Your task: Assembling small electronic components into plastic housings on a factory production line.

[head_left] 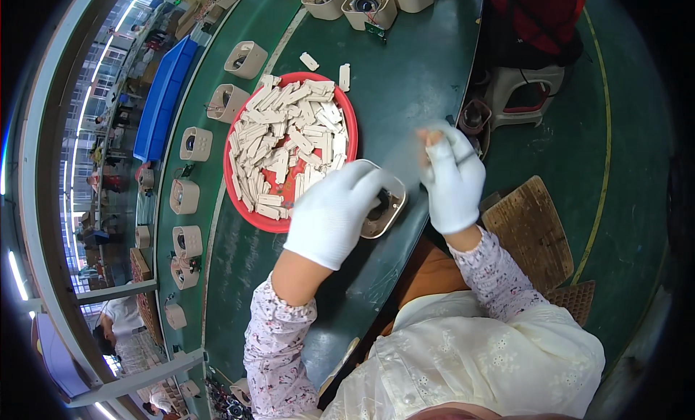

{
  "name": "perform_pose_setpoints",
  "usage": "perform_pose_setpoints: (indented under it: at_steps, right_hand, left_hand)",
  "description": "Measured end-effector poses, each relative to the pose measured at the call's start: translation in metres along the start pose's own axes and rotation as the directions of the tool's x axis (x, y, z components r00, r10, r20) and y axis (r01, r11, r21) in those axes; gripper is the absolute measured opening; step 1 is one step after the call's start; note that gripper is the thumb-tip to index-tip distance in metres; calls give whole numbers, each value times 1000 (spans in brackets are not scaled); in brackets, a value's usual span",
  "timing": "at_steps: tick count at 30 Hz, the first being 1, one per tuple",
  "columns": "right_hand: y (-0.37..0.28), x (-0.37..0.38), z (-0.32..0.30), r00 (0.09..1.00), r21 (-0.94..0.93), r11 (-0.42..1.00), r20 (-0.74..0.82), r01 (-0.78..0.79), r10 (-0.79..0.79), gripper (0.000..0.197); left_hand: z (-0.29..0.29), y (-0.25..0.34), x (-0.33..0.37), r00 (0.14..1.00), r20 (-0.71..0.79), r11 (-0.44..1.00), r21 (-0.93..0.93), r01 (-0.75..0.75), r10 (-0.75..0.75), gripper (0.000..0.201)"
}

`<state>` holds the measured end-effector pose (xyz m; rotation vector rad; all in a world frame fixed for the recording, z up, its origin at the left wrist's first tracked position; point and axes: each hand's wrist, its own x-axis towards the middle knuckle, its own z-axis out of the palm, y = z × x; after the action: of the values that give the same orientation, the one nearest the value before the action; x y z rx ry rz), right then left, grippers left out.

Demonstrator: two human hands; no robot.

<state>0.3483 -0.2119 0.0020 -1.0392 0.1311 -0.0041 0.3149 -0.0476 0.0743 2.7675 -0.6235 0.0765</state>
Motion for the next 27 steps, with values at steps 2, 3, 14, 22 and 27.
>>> perform_pose_setpoints:
  at_steps: [2, 3, 14, 22, 27]
  right_hand:
    - [-4, -21, -13, 988, -37, 996, 137, 82, -77, 22]
    - [-5, -18, -28, 871, -112, 935, 416, 335, -263, 13]
    - [13, -25, -33, 475, -257, 560, 832, 788, -286, 16]
    - [14, -21, -34, 412, -166, 574, 850, 802, -329, 20]
    - [13, -18, -37, 416, -155, 588, 844, 794, -340, 21]
  left_hand:
    - [-2, 0, -5, 1000, -14, 993, 121, 6, -4, 28]
    - [-2, -2, -4, 1000, -11, 985, 170, -2, 4, 29]
    - [11, -24, -37, 720, 1, 398, -833, 385, -694, 11]
    - [27, -53, -42, 941, -235, 752, -658, 31, -244, 19]
    - [21, -47, -33, 981, -191, 973, -231, -22, -23, 21]
